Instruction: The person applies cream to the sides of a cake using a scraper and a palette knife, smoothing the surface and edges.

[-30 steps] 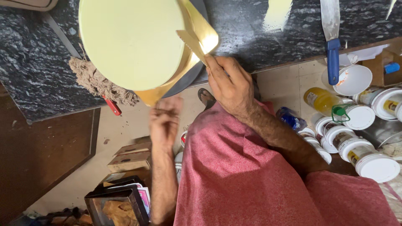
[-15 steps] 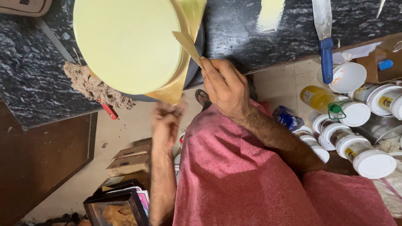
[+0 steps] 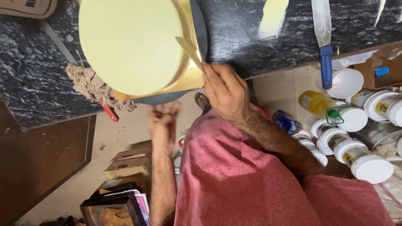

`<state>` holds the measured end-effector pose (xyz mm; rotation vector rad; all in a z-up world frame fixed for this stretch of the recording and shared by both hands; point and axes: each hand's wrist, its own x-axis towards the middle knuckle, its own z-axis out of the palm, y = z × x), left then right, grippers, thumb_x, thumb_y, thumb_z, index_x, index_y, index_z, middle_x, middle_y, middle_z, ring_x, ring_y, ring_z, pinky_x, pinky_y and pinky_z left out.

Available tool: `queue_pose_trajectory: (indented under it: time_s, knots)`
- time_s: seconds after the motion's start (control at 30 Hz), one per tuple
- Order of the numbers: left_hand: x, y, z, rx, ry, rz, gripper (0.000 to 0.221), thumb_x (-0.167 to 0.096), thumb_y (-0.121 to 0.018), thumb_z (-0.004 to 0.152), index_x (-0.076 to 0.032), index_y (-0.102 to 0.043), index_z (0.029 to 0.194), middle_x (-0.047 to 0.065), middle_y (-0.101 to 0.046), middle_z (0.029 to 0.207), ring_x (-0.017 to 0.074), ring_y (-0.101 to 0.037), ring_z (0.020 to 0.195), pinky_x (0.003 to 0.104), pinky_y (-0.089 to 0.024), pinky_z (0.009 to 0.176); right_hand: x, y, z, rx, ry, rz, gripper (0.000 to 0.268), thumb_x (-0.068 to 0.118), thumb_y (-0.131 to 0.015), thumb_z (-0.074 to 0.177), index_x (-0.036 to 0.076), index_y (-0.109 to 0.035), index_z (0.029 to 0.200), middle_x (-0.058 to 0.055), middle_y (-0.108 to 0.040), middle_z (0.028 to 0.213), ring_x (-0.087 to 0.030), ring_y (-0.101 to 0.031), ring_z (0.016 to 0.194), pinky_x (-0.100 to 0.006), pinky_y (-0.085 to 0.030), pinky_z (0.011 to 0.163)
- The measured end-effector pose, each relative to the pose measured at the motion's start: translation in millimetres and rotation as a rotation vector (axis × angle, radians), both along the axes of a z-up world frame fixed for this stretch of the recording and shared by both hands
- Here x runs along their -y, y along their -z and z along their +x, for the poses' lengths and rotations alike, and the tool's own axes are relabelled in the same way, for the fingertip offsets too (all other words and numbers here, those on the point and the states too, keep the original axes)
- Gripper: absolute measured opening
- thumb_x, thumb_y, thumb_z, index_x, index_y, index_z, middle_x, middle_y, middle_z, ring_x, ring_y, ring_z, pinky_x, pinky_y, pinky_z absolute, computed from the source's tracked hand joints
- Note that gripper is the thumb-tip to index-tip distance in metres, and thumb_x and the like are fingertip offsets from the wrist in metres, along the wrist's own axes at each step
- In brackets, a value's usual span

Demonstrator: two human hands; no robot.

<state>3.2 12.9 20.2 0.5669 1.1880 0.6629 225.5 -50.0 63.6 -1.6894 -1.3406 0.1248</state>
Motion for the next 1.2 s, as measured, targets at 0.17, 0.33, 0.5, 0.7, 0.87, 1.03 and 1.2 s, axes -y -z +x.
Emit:
queue_pose_trajectory:
  time_s: [0.17,0.33,0.5,0.7,0.87,1.03,1.2]
  knots:
    - [17,9,0,0.026,-0.29,-0.071,0.08,0.027,-0.034,0.07,0.005,-0.035,0.146,0.031,-0.043,0.155,0.0461,-0.047,0.143,0.052,-0.042,0.118,1,1,-2,-0.017,-0.009,0.019,0.028,-0.006,-0.068,0.099,-0.008,-0.063,0.127,-0.017,-0.062,0.111,-0.031,-0.069,0.098,-0.039,-0.059,0.083]
    - [31,16,11,0.126,0.322,-0.144,0.087,0.026,-0.037,0.062,-0.005,-0.042,0.144,0.02,-0.048,0.152,0.0361,-0.053,0.137,0.045,-0.046,0.116,10,-2,-9,-0.021,0.021,-0.016,0.026,-0.005,-0.069,0.097,-0.007,-0.067,0.124,-0.016,-0.063,0.107,-0.03,-0.069,0.093,-0.039,-0.059,0.079]
    - [1,30,-37,0.361,-0.204,0.064,0.079,0.02,-0.044,0.065,-0.003,-0.05,0.141,0.018,-0.055,0.142,0.034,-0.057,0.134,0.054,-0.046,0.119,41,-9,6,-0.201,0.16,-0.144,0.02,-0.001,-0.069,0.097,-0.001,-0.072,0.117,-0.018,-0.07,0.114,-0.033,-0.071,0.104,-0.039,-0.057,0.092]
    - [-38,29,-59,0.534,-0.2,0.121,0.05,-0.002,-0.056,0.085,-0.003,-0.058,0.135,0.016,-0.063,0.13,0.0365,-0.065,0.124,0.052,-0.05,0.116,52,77,75,0.016,0.285,-0.091,0.028,-0.003,-0.058,0.107,-0.003,-0.066,0.133,-0.021,-0.066,0.137,-0.034,-0.067,0.129,-0.04,-0.054,0.111]
    - [-75,36,-63,0.384,-0.23,0.145,0.035,-0.027,-0.058,0.104,-0.004,-0.06,0.13,0.013,-0.065,0.133,0.0298,-0.065,0.12,0.048,-0.054,0.104,61,169,33,0.441,0.196,-0.356,0.045,-0.005,-0.054,0.097,0.001,-0.059,0.141,-0.02,-0.061,0.143,-0.037,-0.058,0.135,-0.044,-0.045,0.116]
    - [-81,46,-39,0.253,-0.183,0.136,0.037,-0.034,-0.054,0.11,-0.005,-0.06,0.132,0.011,-0.066,0.127,0.0256,-0.064,0.108,0.043,-0.054,0.081,84,154,-24,0.348,0.213,-0.417,0.057,-0.008,-0.056,0.082,0.002,-0.062,0.137,-0.02,-0.062,0.141,-0.035,-0.059,0.132,-0.043,-0.048,0.112]
    - [-72,51,-34,0.168,-0.122,0.183,0.041,-0.032,-0.05,0.104,-0.008,-0.057,0.136,0.008,-0.068,0.126,0.0233,-0.069,0.111,0.046,-0.062,0.089,78,127,-10,0.09,0.303,-0.295,0.024,-0.001,-0.057,0.099,0.002,-0.067,0.122,-0.017,-0.071,0.122,-0.033,-0.069,0.112,-0.041,-0.056,0.096]
